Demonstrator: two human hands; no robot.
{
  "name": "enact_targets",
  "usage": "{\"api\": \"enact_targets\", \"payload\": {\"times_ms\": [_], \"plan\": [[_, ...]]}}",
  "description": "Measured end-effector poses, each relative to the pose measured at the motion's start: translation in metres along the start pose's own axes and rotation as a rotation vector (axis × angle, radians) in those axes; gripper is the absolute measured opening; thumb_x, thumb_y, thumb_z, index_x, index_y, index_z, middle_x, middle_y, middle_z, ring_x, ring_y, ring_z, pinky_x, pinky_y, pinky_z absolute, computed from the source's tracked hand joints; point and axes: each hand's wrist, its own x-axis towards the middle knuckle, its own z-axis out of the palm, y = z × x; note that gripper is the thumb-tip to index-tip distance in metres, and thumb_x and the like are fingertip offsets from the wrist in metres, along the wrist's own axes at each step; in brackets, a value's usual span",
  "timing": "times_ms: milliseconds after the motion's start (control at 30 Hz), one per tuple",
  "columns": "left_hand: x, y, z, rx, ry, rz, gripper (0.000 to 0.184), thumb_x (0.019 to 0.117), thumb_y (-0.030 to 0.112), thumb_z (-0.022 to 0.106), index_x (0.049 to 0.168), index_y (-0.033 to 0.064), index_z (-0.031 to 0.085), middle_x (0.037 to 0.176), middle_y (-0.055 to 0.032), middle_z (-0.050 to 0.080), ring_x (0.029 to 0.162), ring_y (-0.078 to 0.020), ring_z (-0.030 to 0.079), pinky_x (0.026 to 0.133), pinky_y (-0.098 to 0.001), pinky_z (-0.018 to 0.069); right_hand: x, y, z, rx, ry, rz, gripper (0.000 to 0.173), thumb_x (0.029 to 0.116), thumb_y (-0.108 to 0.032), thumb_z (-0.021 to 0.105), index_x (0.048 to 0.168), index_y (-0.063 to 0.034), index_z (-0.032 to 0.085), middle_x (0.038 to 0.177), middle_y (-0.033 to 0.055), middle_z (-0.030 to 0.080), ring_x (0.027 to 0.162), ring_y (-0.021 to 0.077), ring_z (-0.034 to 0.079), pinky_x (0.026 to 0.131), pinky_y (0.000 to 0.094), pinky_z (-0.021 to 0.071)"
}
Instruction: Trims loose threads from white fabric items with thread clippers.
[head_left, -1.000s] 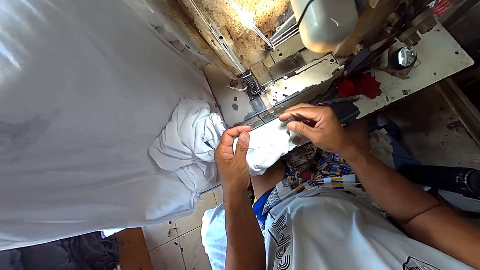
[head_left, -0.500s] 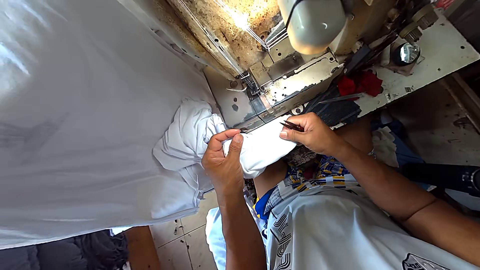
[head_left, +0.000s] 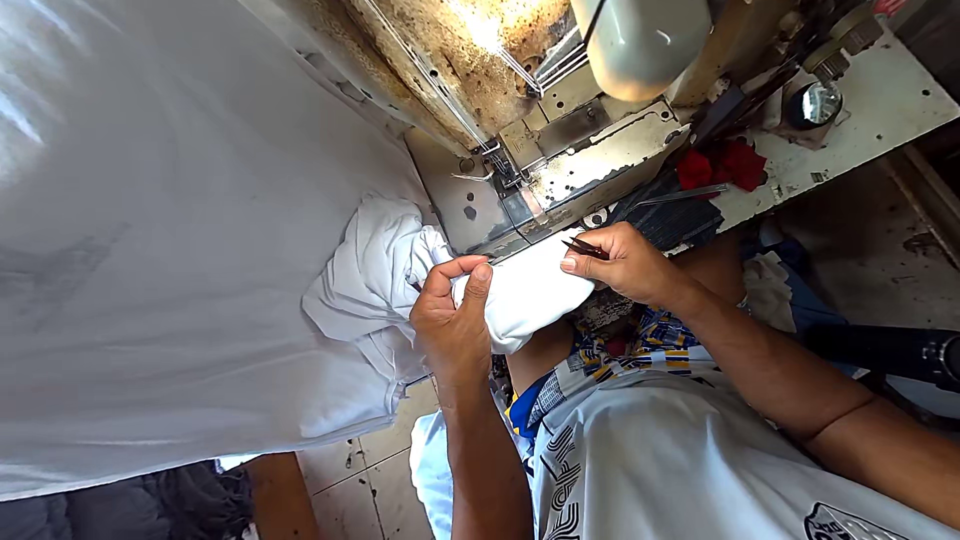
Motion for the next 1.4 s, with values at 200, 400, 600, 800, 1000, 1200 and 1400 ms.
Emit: {"api": "enact_targets", "payload": {"times_ms": [200,400,600,800,1000,1200,1400], "plan": [[0.000,0.000,0.003,0.021,0.002,-0.008,0.013,0.0971,0.013,0.071,0.109,0.0082,0.073,0.108,-0.0044,0.073,0.097,-0.0162,0.070,0.081,-0.0321,0.0603,0.001,0.001,-0.001,-0.001,-0.057,-0.058,0.014,0.0944,-0.014,0.074,0.088,-0.0017,0.073,0.068,0.0034,0.063,0.057,0.0086,0.057,0.050,0.0239,0.0468],[-0.002,-0.001,0.007,0.035,-0.020,0.005,0.012,0.0963,0.013,0.072,0.108,0.0093,0.073,0.108,-0.0034,0.073,0.099,-0.0167,0.070,0.083,-0.0333,0.0599,-0.001,0.005,0.009,-0.024,0.004,-0.041,0.011,0.0918,-0.011,0.076,0.085,-0.0028,0.073,0.063,0.0038,0.061,0.050,0.0096,0.053,0.043,0.0250,0.0429],[-0.003,-0.005,0.006,0.035,-0.009,0.003,0.012,0.0958,0.013,0.073,0.107,0.0087,0.074,0.108,-0.0041,0.073,0.100,-0.0176,0.070,0.084,-0.0343,0.0599,0.000,0.010,0.013,-0.041,0.016,-0.007,0.022,0.0998,-0.014,0.065,0.080,-0.0035,0.067,0.058,0.0033,0.053,0.048,0.0106,0.046,0.043,0.0253,0.0365],[-0.002,-0.005,0.006,0.049,-0.013,-0.001,0.011,0.0957,0.013,0.073,0.106,0.0095,0.074,0.108,-0.0034,0.073,0.100,-0.0167,0.070,0.084,-0.0339,0.0599,0.002,0.012,0.012,0.031,-0.001,-0.008,0.031,0.1021,-0.014,0.061,0.074,-0.0025,0.062,0.058,0.0036,0.050,0.050,0.0111,0.045,0.045,0.0263,0.0344],[-0.002,-0.009,0.005,0.055,-0.013,-0.002,0.012,0.0958,0.014,0.073,0.107,0.0093,0.074,0.109,-0.0036,0.073,0.101,-0.0169,0.069,0.085,-0.0346,0.0596,0.002,0.015,0.012,0.029,0.001,0.001,0.035,0.1036,-0.016,0.058,0.071,-0.0031,0.060,0.057,0.0041,0.049,0.049,0.0119,0.046,0.045,0.0275,0.0352],[-0.002,-0.009,0.006,0.053,-0.011,-0.006,0.012,0.0956,0.014,0.073,0.106,0.0094,0.074,0.108,-0.0035,0.073,0.100,-0.0168,0.070,0.085,-0.0341,0.0599,0.002,0.015,0.012,0.043,-0.002,0.017,0.036,0.1042,-0.016,0.058,0.071,-0.0029,0.059,0.057,0.0046,0.049,0.049,0.0123,0.045,0.045,0.0275,0.0347],[-0.002,-0.010,0.006,0.054,-0.001,0.007,0.012,0.0949,0.014,0.074,0.106,0.0093,0.074,0.107,-0.0030,0.073,0.100,-0.0164,0.070,0.085,-0.0341,0.0595,0.001,0.014,0.012,0.061,0.010,0.001,0.036,0.1042,-0.016,0.058,0.070,-0.0024,0.059,0.057,0.0047,0.051,0.049,0.0117,0.047,0.045,0.0267,0.0368]]}}
